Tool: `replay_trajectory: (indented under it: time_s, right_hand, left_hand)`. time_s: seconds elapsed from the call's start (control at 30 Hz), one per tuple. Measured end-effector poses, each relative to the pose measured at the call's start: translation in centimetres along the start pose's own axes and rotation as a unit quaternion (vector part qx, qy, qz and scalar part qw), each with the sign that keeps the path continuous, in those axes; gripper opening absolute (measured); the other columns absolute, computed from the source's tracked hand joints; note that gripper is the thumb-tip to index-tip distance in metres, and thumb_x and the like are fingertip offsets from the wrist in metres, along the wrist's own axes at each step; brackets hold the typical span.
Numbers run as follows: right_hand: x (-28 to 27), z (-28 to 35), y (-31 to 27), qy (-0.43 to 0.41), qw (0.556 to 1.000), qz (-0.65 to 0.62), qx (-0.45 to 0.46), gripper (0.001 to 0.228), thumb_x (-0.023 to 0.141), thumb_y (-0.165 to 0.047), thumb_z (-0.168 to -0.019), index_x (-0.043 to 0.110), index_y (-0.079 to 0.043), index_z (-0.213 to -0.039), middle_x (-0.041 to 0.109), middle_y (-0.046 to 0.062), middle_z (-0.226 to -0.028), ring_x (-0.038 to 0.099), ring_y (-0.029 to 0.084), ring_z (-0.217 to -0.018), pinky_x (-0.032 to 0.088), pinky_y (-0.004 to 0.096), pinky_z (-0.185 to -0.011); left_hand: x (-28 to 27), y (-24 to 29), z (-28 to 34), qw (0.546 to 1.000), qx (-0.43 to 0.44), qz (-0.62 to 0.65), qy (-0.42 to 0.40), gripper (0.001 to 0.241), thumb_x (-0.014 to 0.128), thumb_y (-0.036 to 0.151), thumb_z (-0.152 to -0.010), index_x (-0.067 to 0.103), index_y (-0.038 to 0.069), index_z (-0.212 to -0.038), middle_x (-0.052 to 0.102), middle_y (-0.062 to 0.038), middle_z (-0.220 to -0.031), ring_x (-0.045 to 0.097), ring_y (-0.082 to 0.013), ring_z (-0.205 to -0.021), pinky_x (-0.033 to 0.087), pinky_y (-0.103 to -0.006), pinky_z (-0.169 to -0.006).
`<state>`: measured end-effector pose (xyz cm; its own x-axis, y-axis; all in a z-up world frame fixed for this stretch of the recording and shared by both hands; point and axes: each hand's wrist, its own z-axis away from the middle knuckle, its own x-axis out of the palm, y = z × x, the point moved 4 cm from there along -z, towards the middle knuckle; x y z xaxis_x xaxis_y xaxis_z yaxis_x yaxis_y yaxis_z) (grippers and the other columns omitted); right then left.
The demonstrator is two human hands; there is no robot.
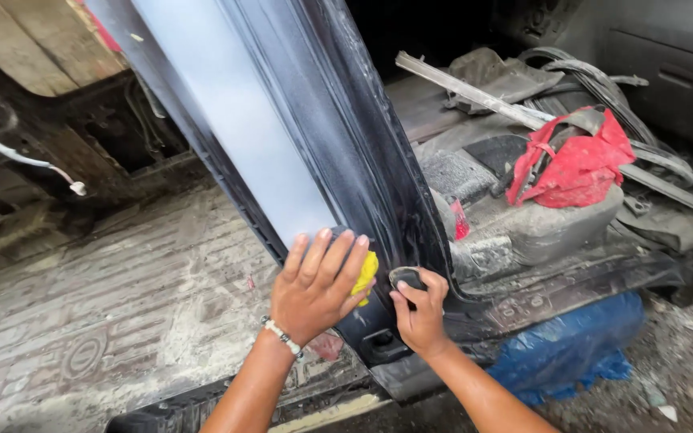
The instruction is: The person sands the interior door frame of a car using a sanding block and a yellow cloth. They repeatedly wipe the surface and dip the sanding block into a bucket of water to clean it before continuing to sand the lower sections of the door frame.
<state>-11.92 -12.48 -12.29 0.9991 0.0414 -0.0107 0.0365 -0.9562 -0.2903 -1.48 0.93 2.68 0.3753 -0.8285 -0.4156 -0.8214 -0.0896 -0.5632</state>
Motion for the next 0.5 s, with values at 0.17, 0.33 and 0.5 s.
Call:
replay_trajectory:
  time_s: [0.17,0.33,0.5]
  right_hand:
    - [1.1,-10.3,-2.3,0.028,1.0,0.001,-0.01,0.025,0.074,-0.002,-0.09,0.064,-0.012,-0.112,0.061,0.013,-0.13,0.057,0.034,-0.119,0.041,0.047,-0.104]
    - [0.5,-1.0,-1.1,0.041,0.999,0.034,-0.005,0.032,0.081,-0.007,-0.086,0.067,-0.011,-0.115,0.059,0.017,-0.132,0.055,0.038,-0.118,0.039,0.048,-0.104]
    - [1.2,-7.6,-2.5,0.066,0.997,0.019,-0.027,0.031,0.082,-0.003,-0.089,0.068,-0.013,-0.115,0.059,0.015,-0.138,0.056,0.036,-0.123,0.042,0.047,-0.109]
  left_hand:
    - [-0.3,-1.9,-7.4,0.997,-0.025,-0.066,0.036,0.046,0.064,0.032,-0.102,0.064,0.015,-0.144,0.061,-0.007,-0.131,0.052,-0.0256,-0.125,0.035,-0.0439,-0.11]
    - [-1.8,-4.9,-13.7,0.991,-0.048,-0.112,0.062,0.047,0.065,0.019,-0.096,0.064,0.026,-0.142,0.06,-0.006,-0.124,0.053,-0.0245,-0.113,0.039,-0.0417,-0.097]
    - [-1.8,-6.7,-16.2,0.994,-0.016,-0.068,0.087,0.016,0.067,0.022,-0.1,0.06,0.013,-0.113,0.057,-0.011,-0.128,0.054,-0.0287,-0.118,0.039,-0.0449,-0.105]
